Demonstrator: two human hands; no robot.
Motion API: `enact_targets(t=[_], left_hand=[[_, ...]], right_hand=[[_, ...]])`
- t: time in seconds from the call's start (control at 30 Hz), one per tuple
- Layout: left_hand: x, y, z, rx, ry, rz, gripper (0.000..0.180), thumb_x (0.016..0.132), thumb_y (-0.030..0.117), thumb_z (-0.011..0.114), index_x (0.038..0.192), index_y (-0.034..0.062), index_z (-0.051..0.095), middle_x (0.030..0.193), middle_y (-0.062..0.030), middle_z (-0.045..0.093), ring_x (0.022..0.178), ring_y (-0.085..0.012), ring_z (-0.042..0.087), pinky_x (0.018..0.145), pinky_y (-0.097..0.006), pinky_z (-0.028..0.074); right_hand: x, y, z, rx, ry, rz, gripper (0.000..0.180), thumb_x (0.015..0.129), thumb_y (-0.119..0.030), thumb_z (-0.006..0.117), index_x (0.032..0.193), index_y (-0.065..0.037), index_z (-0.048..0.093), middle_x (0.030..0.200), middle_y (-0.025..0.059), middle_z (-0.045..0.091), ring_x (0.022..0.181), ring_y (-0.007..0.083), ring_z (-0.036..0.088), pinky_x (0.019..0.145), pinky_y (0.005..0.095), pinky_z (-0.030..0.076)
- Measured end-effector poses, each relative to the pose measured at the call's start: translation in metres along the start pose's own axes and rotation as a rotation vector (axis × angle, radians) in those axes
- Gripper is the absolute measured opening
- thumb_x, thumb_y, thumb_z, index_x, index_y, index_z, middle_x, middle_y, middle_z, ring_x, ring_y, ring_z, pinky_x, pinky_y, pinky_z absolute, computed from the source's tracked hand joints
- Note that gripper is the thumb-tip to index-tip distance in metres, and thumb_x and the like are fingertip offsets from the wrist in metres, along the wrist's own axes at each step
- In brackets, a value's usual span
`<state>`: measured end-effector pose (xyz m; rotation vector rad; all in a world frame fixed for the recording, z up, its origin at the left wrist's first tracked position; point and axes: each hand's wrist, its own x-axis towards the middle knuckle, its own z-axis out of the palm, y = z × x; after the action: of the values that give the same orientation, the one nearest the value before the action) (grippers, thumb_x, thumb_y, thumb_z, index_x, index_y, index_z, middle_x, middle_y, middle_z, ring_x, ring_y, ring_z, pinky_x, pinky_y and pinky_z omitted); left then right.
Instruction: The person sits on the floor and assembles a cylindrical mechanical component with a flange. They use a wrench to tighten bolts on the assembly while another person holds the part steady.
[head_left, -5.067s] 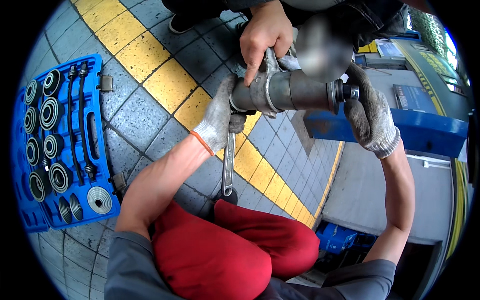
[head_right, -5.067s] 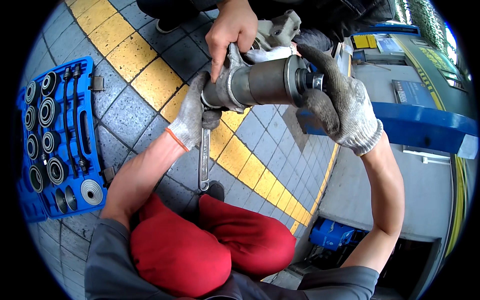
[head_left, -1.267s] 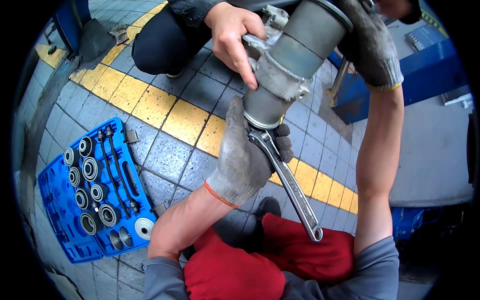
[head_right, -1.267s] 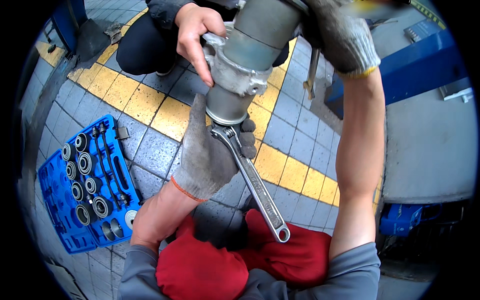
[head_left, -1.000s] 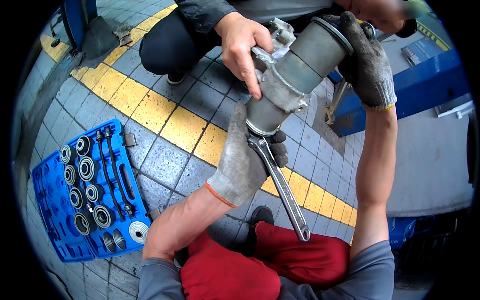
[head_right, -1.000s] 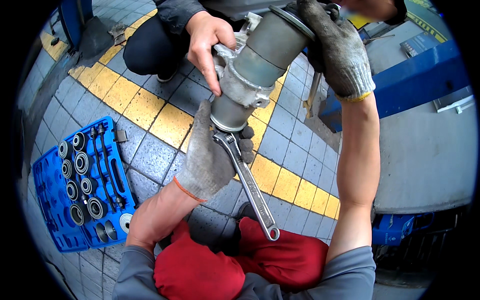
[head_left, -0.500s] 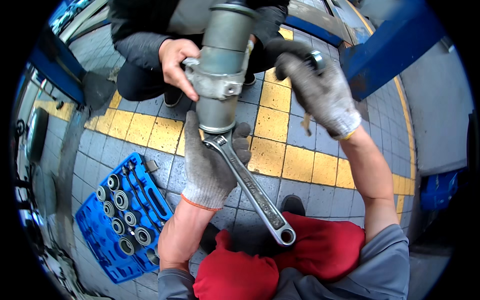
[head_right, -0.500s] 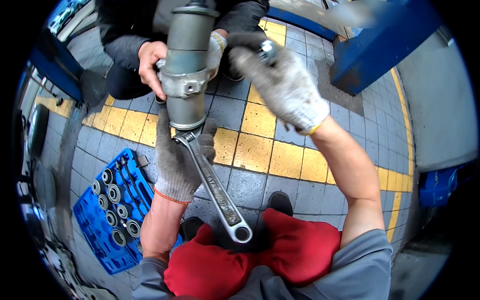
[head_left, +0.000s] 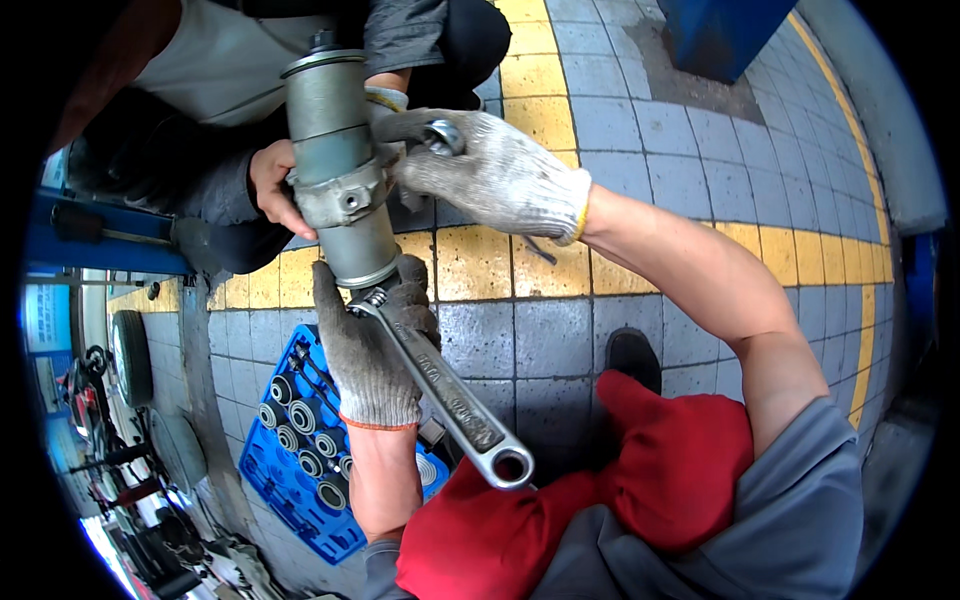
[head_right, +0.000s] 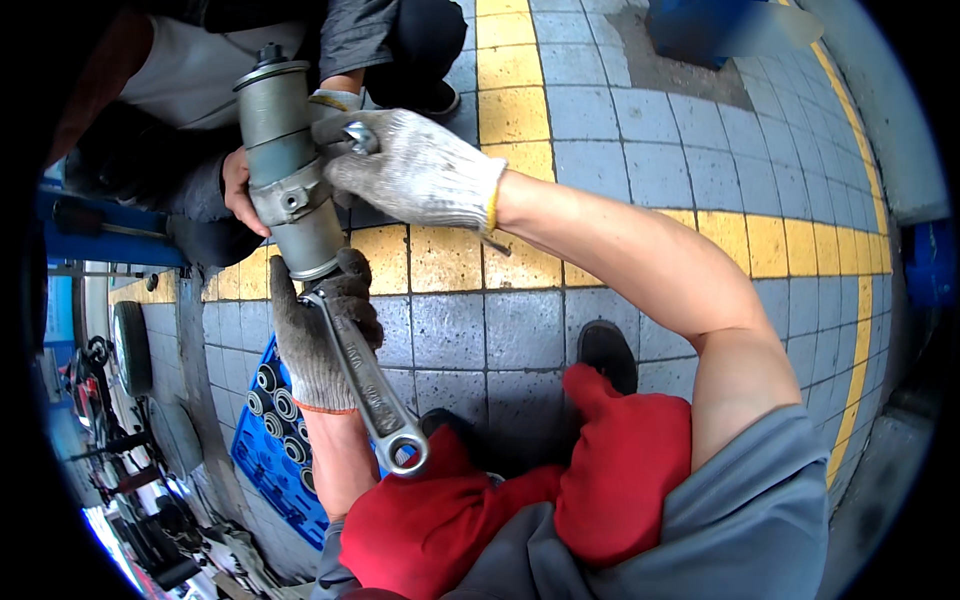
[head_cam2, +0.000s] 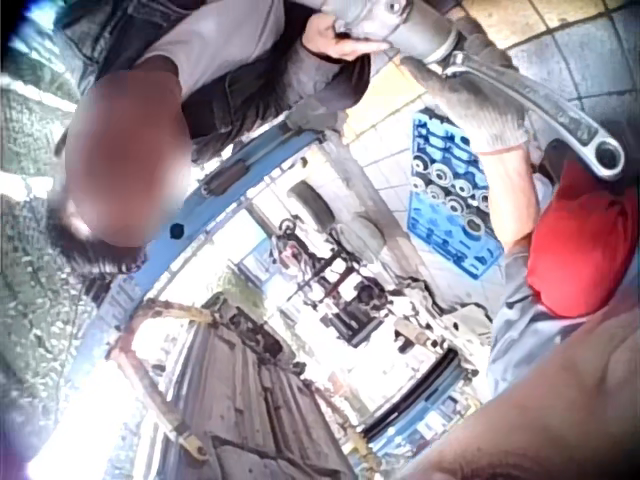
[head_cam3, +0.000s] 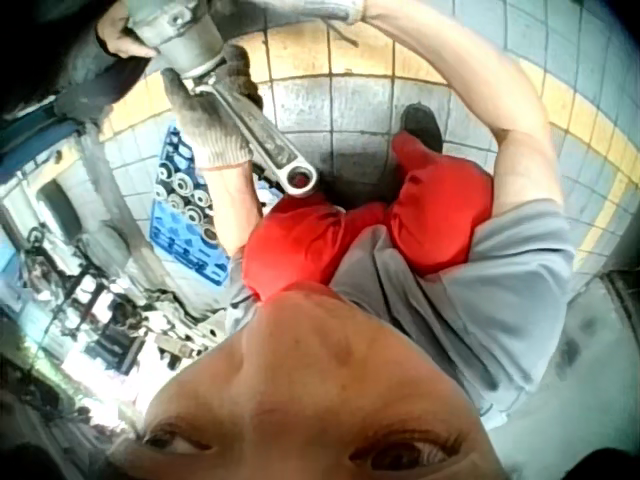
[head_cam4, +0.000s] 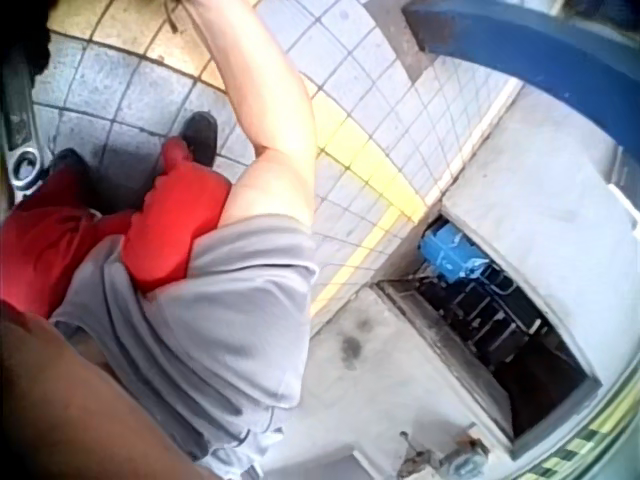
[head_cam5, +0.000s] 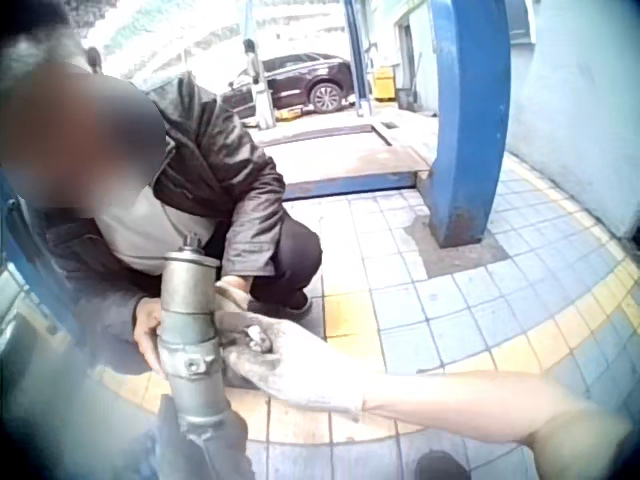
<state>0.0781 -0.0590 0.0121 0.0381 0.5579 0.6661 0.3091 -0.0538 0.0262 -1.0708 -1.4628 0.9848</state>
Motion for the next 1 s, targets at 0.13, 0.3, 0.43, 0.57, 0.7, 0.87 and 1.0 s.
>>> enact_targets(t=[0.13, 0.3, 0.43, 0.57, 0.7, 0.87, 1.0], left_hand=[[-0.002, -0.002, -0.004, -0.009, -0.030, -0.057, 0.076, 0.098, 0.071, 0.050, 0.123, -0.0015, 0.053, 0.091, -0.0128, 0.065, 0.061, -0.0177, 0.063, 0.055, -0.031, 0.057], [-0.010, 0.000, -0.001, -0.034, -0.016, -0.082, 0.081, 0.097, 0.072, 0.051, 0.125, -0.0046, 0.052, 0.097, -0.0126, 0.066, 0.062, -0.0159, 0.063, 0.055, -0.031, 0.056], [-0.006, -0.001, -0.004, -0.094, -0.027, -0.149, 0.081, 0.096, 0.072, 0.053, 0.125, -0.0041, 0.052, 0.098, -0.0123, 0.066, 0.063, -0.0148, 0.063, 0.054, -0.031, 0.054], [0.001, -0.004, -0.010, -0.151, -0.034, -0.182, 0.079, 0.094, 0.074, 0.055, 0.118, -0.0020, 0.053, 0.095, -0.0089, 0.065, 0.063, -0.0120, 0.062, 0.052, -0.029, 0.053], [0.010, -0.014, -0.022, -0.215, -0.141, -0.233, 0.083, 0.092, 0.076, 0.056, 0.121, -0.0016, 0.053, 0.093, -0.0080, 0.066, 0.059, -0.0111, 0.060, 0.050, -0.028, 0.052], [0.012, -0.024, -0.022, -0.181, -0.086, -0.160, 0.084, 0.096, 0.071, 0.055, 0.129, -0.0063, 0.053, 0.098, -0.0114, 0.068, 0.056, -0.0095, 0.057, 0.046, -0.025, 0.049], [0.018, -0.025, -0.028, -0.184, -0.157, -0.209, 0.090, 0.094, 0.069, 0.059, 0.137, -0.0102, 0.049, 0.095, -0.0090, 0.067, 0.056, -0.0082, 0.055, 0.044, -0.023, 0.046]], right_hand=[[0.003, 0.018, 0.007, 0.063, 0.025, 0.068, 0.026, 0.101, -0.029, 0.066, 0.110, -0.005, 0.070, 0.085, -0.0002, 0.067, 0.074, 0.0078, 0.059, 0.064, 0.0261, 0.049], [-0.001, 0.018, -0.001, 0.028, -0.072, 0.060, 0.023, 0.100, -0.025, 0.063, 0.113, -0.008, 0.072, 0.091, 0.0069, 0.071, 0.087, 0.0183, 0.068, 0.077, 0.0338, 0.054], [0.002, 0.017, -0.008, 0.110, -0.082, 0.126, 0.029, 0.098, -0.029, 0.070, 0.116, -0.006, 0.071, 0.088, 0.0004, 0.070, 0.079, 0.0082, 0.062, 0.070, 0.0267, 0.051], [0.006, 0.014, -0.006, 0.095, -0.069, 0.163, 0.034, 0.098, -0.028, 0.070, 0.122, -0.004, 0.069, 0.094, 0.0019, 0.072, 0.087, 0.0103, 0.066, 0.080, 0.0273, 0.054], [0.011, 0.016, -0.011, 0.017, -0.070, 0.092, 0.039, 0.098, -0.028, 0.070, 0.127, -0.003, 0.067, 0.099, 0.0052, 0.074, 0.091, 0.0114, 0.067, 0.085, 0.0277, 0.054], [0.016, 0.007, -0.015, 0.046, -0.105, 0.199, 0.038, 0.099, -0.028, 0.069, 0.128, -0.004, 0.068, 0.096, 0.0034, 0.072, 0.087, 0.0100, 0.065, 0.080, 0.0271, 0.054], [0.018, -0.005, -0.007, -0.014, -0.125, 0.145, 0.036, 0.100, -0.029, 0.068, 0.126, -0.005, 0.070, 0.087, -0.0004, 0.068, 0.074, 0.0064, 0.059, 0.065, 0.0249, 0.050]])
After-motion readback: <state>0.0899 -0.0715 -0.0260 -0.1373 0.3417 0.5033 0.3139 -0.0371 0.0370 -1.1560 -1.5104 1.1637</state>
